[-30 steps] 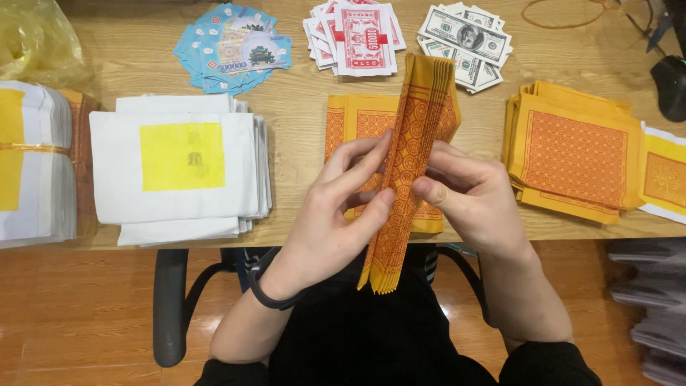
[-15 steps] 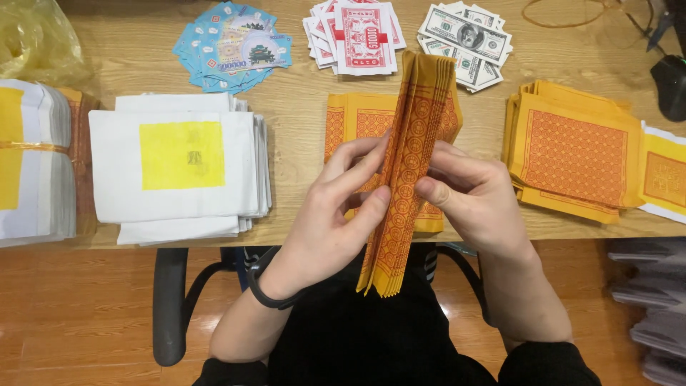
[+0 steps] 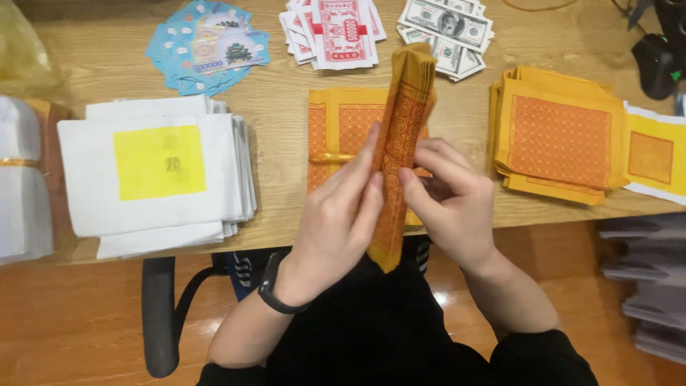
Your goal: The person repeatedly picks up yellow paper sheets with red patterns, folds them in half, and places them into a growing stack on the right side of the table. The person handles the papers one at a time throughout the clip.
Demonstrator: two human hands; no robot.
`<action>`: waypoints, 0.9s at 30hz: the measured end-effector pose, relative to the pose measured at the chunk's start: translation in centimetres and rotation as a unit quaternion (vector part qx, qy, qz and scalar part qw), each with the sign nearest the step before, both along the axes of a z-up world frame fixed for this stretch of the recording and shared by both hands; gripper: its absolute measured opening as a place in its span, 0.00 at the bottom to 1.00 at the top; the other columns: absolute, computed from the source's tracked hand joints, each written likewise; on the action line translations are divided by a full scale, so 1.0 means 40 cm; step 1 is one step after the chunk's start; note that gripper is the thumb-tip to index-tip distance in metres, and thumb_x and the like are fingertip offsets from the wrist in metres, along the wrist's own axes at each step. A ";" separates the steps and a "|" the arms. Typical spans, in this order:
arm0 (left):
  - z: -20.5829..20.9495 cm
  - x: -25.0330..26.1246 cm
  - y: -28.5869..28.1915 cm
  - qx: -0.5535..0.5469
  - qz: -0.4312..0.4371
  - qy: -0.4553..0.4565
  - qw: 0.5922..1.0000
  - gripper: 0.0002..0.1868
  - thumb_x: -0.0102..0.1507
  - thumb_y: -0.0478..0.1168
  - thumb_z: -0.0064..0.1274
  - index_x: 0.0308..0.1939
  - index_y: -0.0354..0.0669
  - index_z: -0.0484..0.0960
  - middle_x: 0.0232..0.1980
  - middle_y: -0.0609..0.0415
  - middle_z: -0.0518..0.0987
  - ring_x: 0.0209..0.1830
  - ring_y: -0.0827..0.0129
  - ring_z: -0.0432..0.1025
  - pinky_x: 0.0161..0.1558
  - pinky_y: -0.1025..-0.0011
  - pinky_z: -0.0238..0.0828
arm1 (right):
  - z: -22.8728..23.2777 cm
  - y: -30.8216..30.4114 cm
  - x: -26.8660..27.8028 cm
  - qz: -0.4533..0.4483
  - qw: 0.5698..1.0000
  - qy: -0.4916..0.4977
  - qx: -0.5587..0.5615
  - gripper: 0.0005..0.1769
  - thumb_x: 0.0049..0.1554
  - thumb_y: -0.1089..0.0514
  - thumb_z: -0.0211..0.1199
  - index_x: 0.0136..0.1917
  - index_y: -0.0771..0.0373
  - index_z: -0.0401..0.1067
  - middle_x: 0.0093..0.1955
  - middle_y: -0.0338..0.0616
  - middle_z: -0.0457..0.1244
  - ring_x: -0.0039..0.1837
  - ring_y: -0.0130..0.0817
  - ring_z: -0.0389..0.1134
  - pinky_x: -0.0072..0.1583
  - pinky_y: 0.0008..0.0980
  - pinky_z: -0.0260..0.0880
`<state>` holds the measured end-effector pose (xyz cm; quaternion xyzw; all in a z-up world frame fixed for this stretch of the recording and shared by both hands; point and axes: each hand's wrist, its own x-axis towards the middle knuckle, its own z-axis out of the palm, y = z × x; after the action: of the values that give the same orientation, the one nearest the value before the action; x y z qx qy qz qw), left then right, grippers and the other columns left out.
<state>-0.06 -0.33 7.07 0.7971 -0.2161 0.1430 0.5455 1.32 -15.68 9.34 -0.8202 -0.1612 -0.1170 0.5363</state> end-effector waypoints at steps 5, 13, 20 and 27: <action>-0.050 0.031 0.049 -0.054 0.066 0.087 0.993 0.22 0.67 0.36 0.41 0.64 0.28 0.67 0.64 0.33 0.70 0.65 0.50 0.65 0.63 0.60 0.62 | -0.065 -0.254 0.063 -0.133 0.982 -0.054 0.124 0.07 0.53 0.69 0.60 0.47 0.71 0.68 0.43 0.49 0.61 0.47 0.30 0.60 0.49 0.31 0.62; -0.039 0.033 0.196 -0.163 0.083 0.170 0.968 0.20 0.68 0.37 0.38 0.63 0.33 0.67 0.64 0.48 0.72 0.64 0.68 0.65 0.66 0.71 0.59 | -0.195 -0.762 0.185 -0.333 0.922 0.151 0.127 0.21 0.59 0.61 0.56 0.65 0.53 0.71 0.41 0.27 0.63 0.34 0.11 0.60 0.35 0.14 0.58; -0.037 0.023 0.187 -0.183 0.070 0.222 0.955 0.22 0.66 0.37 0.41 0.63 0.33 0.68 0.64 0.48 0.72 0.63 0.70 0.66 0.65 0.73 0.61 | -0.354 -0.902 0.237 -0.398 0.893 0.198 0.065 0.21 0.54 0.64 0.55 0.60 0.54 0.75 0.36 0.27 0.63 0.32 0.10 0.58 0.36 0.11 0.57; -0.032 0.021 0.177 -0.185 0.030 0.233 0.954 0.21 0.66 0.36 0.42 0.63 0.33 0.69 0.63 0.50 0.74 0.60 0.71 0.67 0.62 0.73 0.62 | -0.346 -0.865 0.268 -0.423 0.885 0.195 0.027 0.24 0.52 0.63 0.52 0.61 0.50 0.74 0.31 0.29 0.58 0.27 0.14 0.53 0.28 0.19 0.48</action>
<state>0.77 6.74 5.78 0.6992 -0.0285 0.0071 0.7143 12.05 -50.26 -4.51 -0.8021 0.3118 -0.1751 0.4782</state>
